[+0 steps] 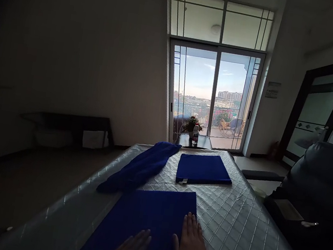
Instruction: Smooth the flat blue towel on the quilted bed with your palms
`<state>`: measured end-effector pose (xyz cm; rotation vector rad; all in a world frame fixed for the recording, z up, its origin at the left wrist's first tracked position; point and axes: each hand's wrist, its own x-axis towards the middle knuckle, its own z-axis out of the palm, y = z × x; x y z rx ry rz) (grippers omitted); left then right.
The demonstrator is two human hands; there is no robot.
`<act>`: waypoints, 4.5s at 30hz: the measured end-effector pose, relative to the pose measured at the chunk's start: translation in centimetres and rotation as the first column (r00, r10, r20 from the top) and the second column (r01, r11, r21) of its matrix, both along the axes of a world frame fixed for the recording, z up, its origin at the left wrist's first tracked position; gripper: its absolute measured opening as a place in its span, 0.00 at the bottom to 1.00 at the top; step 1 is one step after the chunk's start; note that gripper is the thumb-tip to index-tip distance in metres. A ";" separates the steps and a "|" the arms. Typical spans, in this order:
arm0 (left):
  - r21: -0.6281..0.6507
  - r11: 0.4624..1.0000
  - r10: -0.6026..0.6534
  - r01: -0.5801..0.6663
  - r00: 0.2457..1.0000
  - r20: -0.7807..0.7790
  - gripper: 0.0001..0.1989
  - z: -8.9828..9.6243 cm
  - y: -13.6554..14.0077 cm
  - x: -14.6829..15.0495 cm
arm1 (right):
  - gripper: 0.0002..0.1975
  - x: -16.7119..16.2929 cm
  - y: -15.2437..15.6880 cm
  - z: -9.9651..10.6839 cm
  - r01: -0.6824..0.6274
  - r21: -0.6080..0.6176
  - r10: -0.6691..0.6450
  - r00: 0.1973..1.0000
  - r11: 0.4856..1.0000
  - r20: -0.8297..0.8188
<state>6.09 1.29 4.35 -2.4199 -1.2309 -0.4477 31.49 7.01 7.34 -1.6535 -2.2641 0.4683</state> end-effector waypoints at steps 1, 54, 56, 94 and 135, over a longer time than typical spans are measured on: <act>-0.040 0.998 -0.043 0.044 0.999 0.016 0.47 0.8 1.0 1.6 | 0.36 0.0 0.1 -0.2 0.000 0.012 0.000 1.000 1.000 -0.001; -0.538 0.753 0.544 -0.378 0.819 0.185 0.39 3.8 4.3 -5.5 | 0.34 -2.7 5.8 3.5 -0.050 0.057 0.037 0.977 0.997 0.211; -0.541 0.752 0.542 -0.378 0.821 0.180 0.40 3.8 4.4 -5.5 | 0.34 -2.9 7.3 3.1 -0.044 0.064 0.030 0.977 0.997 0.210; -0.405 0.890 0.280 -0.208 0.952 0.126 0.35 4.4 14.0 7.5 | 0.33 -1.4 9.9 -0.6 -0.013 0.114 0.001 0.994 0.993 0.105; -0.451 0.747 0.600 -0.488 0.787 0.143 0.42 2.4 11.6 -8.2 | 0.34 -1.8 10.4 -0.5 0.004 0.108 -0.029 0.974 0.994 0.224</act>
